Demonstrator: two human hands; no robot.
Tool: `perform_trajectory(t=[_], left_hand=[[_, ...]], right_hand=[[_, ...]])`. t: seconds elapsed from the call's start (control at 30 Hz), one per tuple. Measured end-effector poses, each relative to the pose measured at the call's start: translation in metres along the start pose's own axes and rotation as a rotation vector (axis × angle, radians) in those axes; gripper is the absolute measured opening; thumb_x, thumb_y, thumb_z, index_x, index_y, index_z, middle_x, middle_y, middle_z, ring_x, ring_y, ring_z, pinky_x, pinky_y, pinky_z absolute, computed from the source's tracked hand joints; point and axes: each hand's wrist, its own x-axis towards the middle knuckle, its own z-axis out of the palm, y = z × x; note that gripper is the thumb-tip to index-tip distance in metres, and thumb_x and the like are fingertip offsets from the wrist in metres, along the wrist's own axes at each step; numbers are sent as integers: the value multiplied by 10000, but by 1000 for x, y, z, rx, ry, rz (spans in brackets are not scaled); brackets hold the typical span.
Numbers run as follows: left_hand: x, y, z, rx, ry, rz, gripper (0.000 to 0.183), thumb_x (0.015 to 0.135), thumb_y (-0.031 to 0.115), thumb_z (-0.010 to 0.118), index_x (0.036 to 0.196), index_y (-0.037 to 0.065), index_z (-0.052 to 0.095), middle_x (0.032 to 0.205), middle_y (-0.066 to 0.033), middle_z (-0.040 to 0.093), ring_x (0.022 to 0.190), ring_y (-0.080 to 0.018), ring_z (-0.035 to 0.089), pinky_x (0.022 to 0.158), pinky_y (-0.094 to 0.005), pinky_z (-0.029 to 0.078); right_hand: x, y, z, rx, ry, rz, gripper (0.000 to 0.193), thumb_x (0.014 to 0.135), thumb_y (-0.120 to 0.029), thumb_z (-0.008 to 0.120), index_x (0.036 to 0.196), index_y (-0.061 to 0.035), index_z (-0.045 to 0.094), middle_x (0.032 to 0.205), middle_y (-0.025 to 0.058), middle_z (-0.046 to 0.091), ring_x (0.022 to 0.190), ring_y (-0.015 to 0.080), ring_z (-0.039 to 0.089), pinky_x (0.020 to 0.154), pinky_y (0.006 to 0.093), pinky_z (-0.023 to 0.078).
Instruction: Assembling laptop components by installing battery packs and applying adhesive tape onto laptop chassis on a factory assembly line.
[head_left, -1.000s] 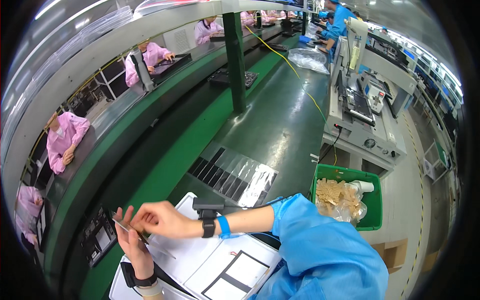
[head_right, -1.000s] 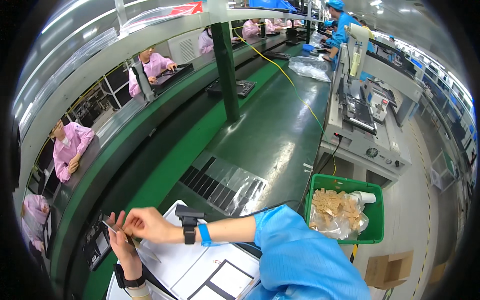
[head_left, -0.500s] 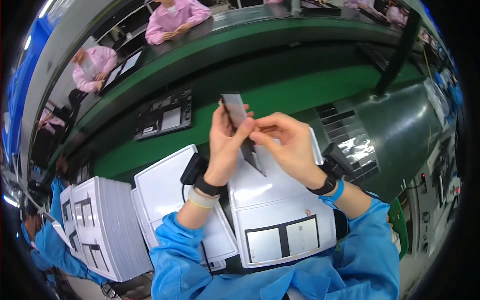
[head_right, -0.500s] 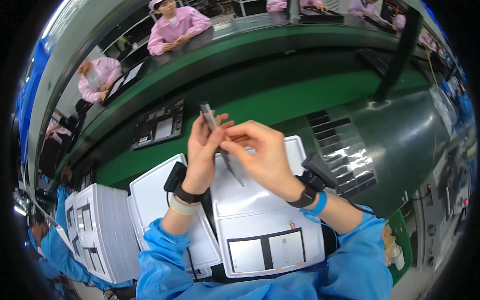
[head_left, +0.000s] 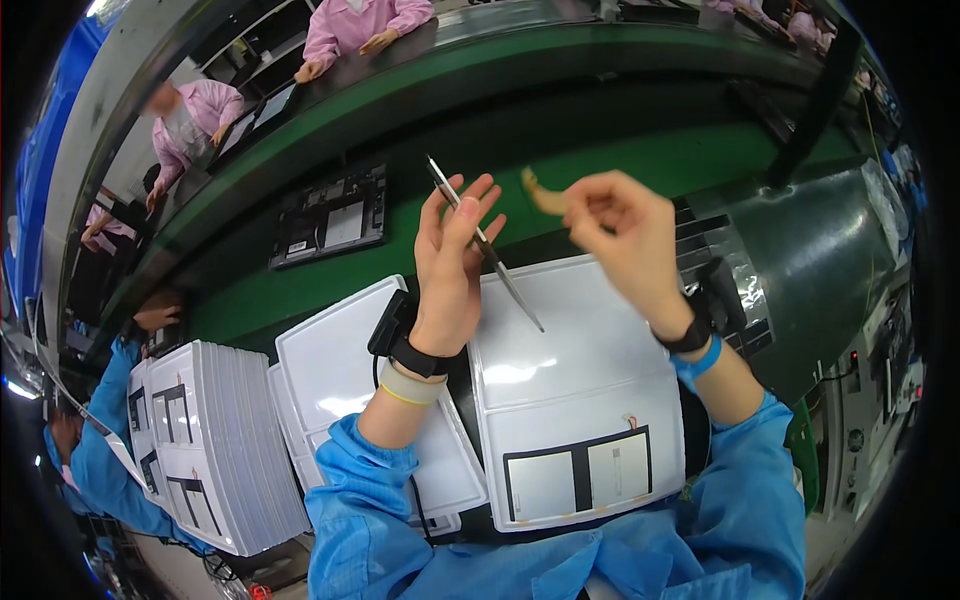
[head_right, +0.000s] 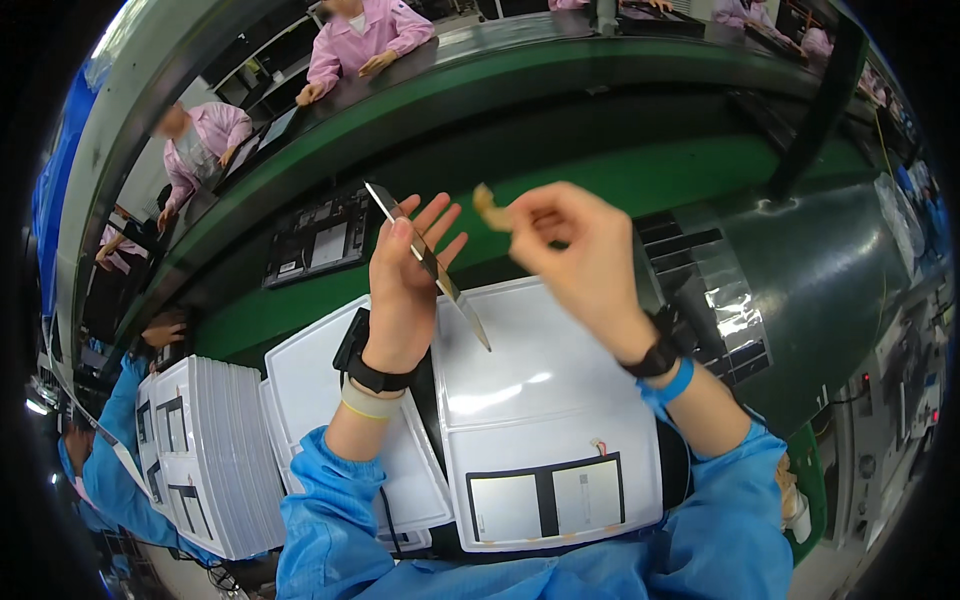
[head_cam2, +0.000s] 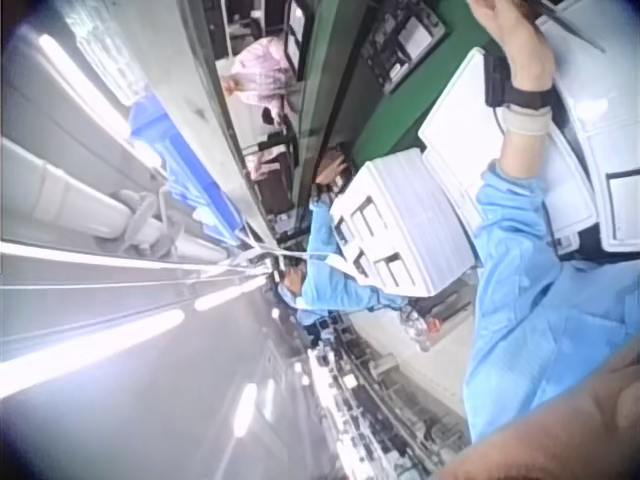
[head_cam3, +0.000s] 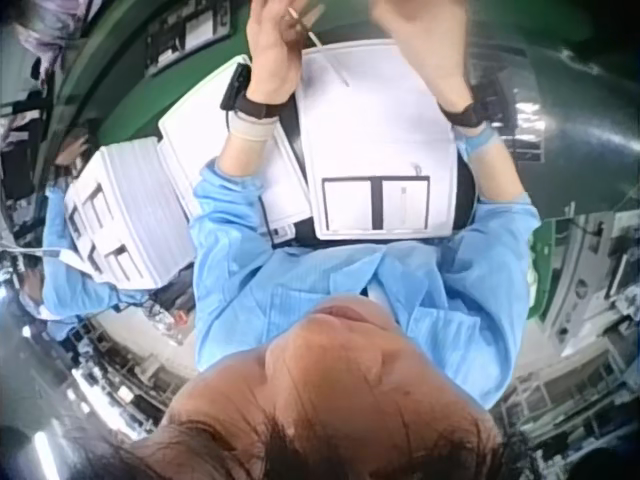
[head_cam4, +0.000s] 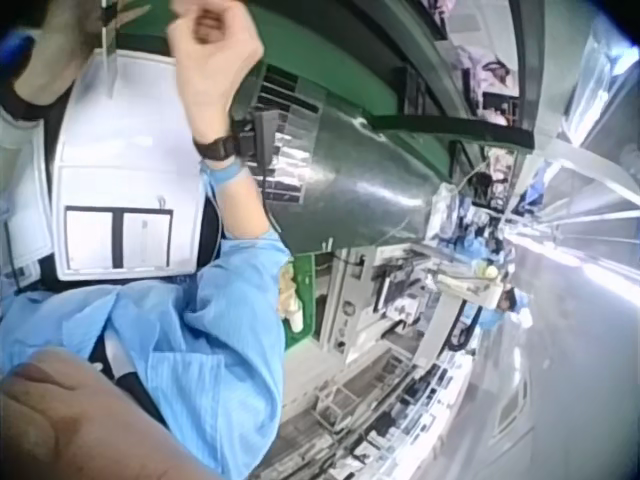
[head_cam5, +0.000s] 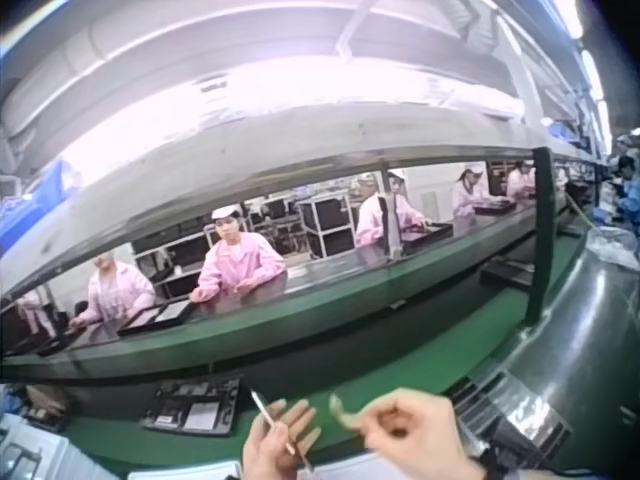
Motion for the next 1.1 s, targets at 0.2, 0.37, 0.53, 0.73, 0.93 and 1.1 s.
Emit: perform_trajectory(t=[0.2,0.37,0.53,0.73,0.93,1.1], left_hand=[[-3,-8,7,116,104,121,644,1021,380,593,1477,-12,361,1475,-236,478,1414,-344,460,1165,-469,396],[-1,-13,3,104,40,119,684,1021,453,536,1485,-16,359,1495,-247,462,1415,-373,458,1178,-489,381],[8,6,-6,-261,-28,86,816,965,615,489,1469,-20,396,1523,-271,421,1423,-439,425,1198,-551,349],[4,-8,1,-47,12,225,778,992,561,479,1510,-3,341,1516,-271,428,1419,-423,435,1195,-555,348],[-1,-17,3,73,-27,284,797,970,472,547,1542,-15,282,1509,-271,430,1392,-409,473,1178,-526,381],[3,-15,0,5,-159,138,872,937,622,482,1554,35,294,1538,-243,406,1424,-405,430,1205,-537,332]], right_hand=[[-39,-30,25,-141,-168,-178,127,830,17,744,954,26,719,873,104,704,739,183,738,683,262,575],[-33,-16,16,-133,-230,-125,121,857,7,732,972,40,712,847,84,708,739,157,730,679,251,575],[0,4,-10,-14,-101,151,113,951,-7,676,1042,58,687,941,81,720,806,110,701,722,235,586],[-41,-38,26,-143,-176,-216,114,854,-13,765,946,24,708,830,86,667,703,175,711,631,267,563],[-45,-27,25,-187,-206,-255,140,819,34,789,933,32,709,880,104,696,718,151,698,633,245,547],[-41,-23,23,-106,-268,-198,119,827,47,771,921,35,700,852,91,690,713,136,689,648,241,560]])
